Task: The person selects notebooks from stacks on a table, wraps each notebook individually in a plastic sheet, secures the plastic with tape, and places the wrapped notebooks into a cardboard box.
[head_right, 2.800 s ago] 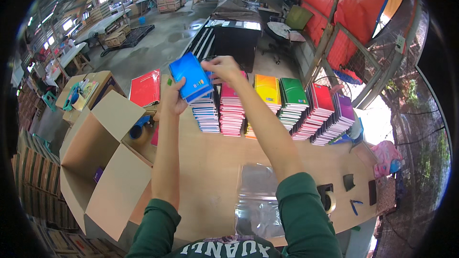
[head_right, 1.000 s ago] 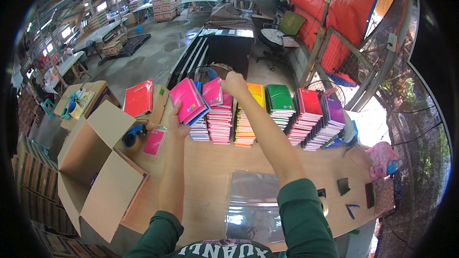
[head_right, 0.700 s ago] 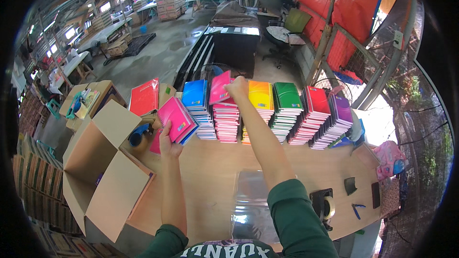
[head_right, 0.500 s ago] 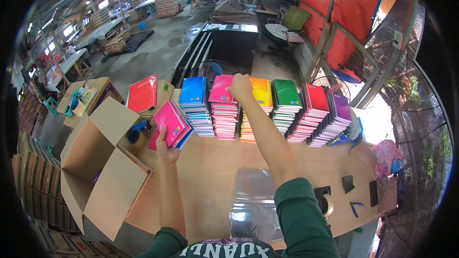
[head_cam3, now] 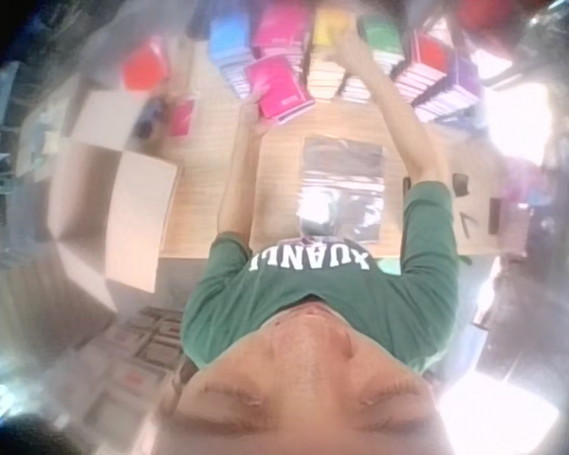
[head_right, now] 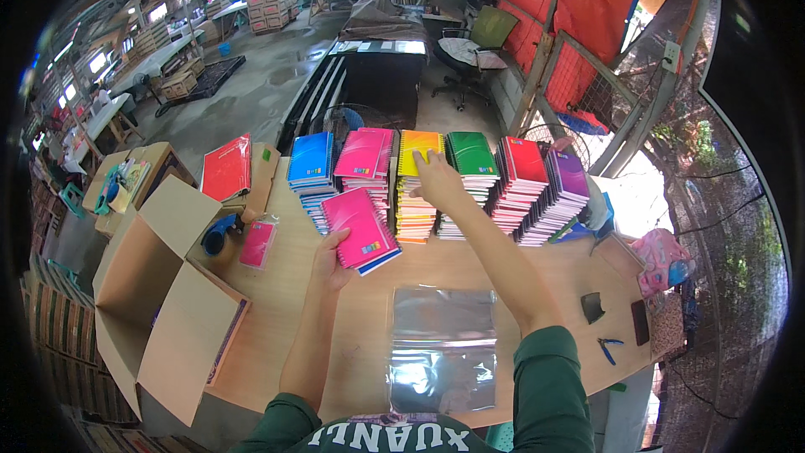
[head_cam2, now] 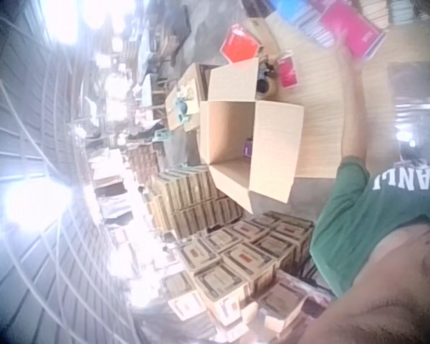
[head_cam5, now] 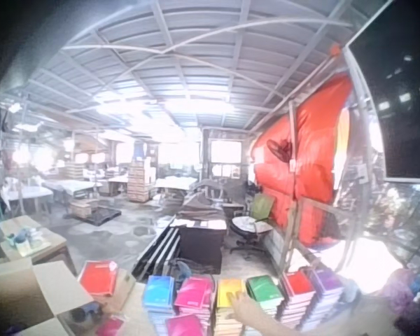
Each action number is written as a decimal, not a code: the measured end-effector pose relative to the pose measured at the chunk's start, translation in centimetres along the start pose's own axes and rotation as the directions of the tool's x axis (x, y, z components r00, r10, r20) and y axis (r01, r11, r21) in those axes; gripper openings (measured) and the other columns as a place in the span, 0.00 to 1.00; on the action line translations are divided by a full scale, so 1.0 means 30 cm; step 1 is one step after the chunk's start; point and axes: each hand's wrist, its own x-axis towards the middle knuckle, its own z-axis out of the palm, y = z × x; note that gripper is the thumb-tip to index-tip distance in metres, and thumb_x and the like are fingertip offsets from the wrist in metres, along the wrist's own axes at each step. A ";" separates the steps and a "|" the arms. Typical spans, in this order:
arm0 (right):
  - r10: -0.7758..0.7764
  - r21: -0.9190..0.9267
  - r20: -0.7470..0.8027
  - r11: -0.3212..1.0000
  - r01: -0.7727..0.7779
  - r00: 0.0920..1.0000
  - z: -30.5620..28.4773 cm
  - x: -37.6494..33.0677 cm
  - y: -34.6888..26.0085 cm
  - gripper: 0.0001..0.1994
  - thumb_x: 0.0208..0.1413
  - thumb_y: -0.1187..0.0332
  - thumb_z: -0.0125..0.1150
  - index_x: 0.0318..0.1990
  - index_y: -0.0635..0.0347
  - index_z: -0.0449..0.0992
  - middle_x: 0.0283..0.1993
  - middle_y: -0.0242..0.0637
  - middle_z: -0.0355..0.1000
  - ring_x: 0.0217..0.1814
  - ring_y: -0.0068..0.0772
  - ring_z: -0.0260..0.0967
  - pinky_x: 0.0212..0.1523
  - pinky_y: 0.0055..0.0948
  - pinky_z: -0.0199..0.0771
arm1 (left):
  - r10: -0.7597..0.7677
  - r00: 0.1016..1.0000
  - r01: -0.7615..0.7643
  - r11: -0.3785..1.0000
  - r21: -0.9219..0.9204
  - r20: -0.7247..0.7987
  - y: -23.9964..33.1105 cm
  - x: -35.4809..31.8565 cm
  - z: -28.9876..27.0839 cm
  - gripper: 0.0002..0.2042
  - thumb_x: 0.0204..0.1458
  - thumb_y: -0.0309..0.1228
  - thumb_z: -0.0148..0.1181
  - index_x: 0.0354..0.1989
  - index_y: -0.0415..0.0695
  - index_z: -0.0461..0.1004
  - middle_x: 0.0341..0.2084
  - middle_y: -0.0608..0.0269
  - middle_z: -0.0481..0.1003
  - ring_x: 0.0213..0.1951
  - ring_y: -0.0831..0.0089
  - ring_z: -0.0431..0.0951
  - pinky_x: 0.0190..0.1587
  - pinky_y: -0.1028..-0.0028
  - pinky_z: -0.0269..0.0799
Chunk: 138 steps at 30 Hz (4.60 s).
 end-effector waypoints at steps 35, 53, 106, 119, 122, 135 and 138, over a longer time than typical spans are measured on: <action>0.176 0.362 -0.493 0.932 0.017 0.852 -0.060 -0.198 0.270 0.14 0.49 0.81 0.60 0.45 0.64 0.79 0.39 0.44 0.77 0.40 0.40 0.78 0.43 0.35 0.76 | -0.241 0.964 0.238 0.971 0.040 0.114 -0.162 0.108 0.093 0.20 0.56 0.29 0.59 0.56 0.37 0.67 0.48 0.51 0.77 0.48 0.60 0.80 0.51 0.61 0.77; -0.064 0.758 -0.160 0.631 0.164 0.985 -0.182 -0.348 0.024 0.15 0.41 0.82 0.61 0.39 0.58 0.82 0.52 0.44 0.74 0.63 0.46 0.63 0.63 0.41 0.62 | -0.506 0.842 0.498 0.862 0.089 0.185 -0.251 -0.069 0.113 0.20 0.54 0.30 0.61 0.54 0.35 0.69 0.43 0.52 0.78 0.42 0.64 0.81 0.46 0.65 0.79; 0.386 0.399 -0.496 0.897 -0.190 0.778 -0.466 -0.658 0.212 0.15 0.47 0.83 0.58 0.44 0.62 0.81 0.40 0.39 0.80 0.40 0.36 0.78 0.45 0.29 0.76 | -0.271 0.962 0.271 0.958 0.096 -0.019 -0.446 -0.189 0.107 0.23 0.48 0.26 0.63 0.54 0.37 0.67 0.45 0.53 0.76 0.44 0.62 0.80 0.46 0.62 0.79; -0.241 0.875 0.029 0.475 0.092 0.970 -0.302 -0.833 -0.140 0.11 0.37 0.81 0.63 0.28 0.52 0.83 0.48 0.30 0.77 0.65 0.44 0.60 0.65 0.45 0.59 | -0.494 0.845 0.506 0.863 -0.005 0.206 -0.452 -0.526 0.040 0.39 0.51 0.57 0.60 0.63 0.39 0.61 0.53 0.51 0.73 0.52 0.63 0.77 0.53 0.61 0.76; -0.146 0.811 -0.008 0.577 0.091 0.989 -0.259 -0.922 -0.196 0.12 0.36 0.81 0.64 0.28 0.52 0.84 0.51 0.30 0.76 0.65 0.45 0.59 0.64 0.44 0.60 | -0.562 0.779 0.581 0.813 0.015 0.276 -0.424 -0.559 0.039 0.37 0.50 0.50 0.67 0.62 0.39 0.62 0.52 0.52 0.73 0.50 0.64 0.78 0.53 0.62 0.77; -0.087 0.331 0.780 -0.782 -0.527 0.620 -0.150 -1.420 -0.406 0.49 0.49 0.45 0.67 0.73 0.51 0.45 0.69 0.47 0.56 0.68 0.43 0.60 0.62 0.44 0.68 | -0.628 0.392 -0.634 0.344 0.692 0.672 -0.266 -0.669 0.278 0.45 0.22 0.26 0.77 0.59 0.57 0.66 0.63 0.61 0.62 0.67 0.53 0.57 0.66 0.40 0.48; -0.225 0.419 0.727 -0.602 -0.680 0.648 -0.164 -1.438 -0.428 0.49 0.47 0.42 0.68 0.71 0.55 0.49 0.66 0.46 0.60 0.64 0.42 0.65 0.59 0.42 0.72 | -0.705 0.147 -0.848 0.271 0.455 0.694 -0.295 -0.696 0.299 0.47 0.19 0.27 0.76 0.59 0.67 0.66 0.69 0.70 0.54 0.73 0.53 0.42 0.65 0.28 0.34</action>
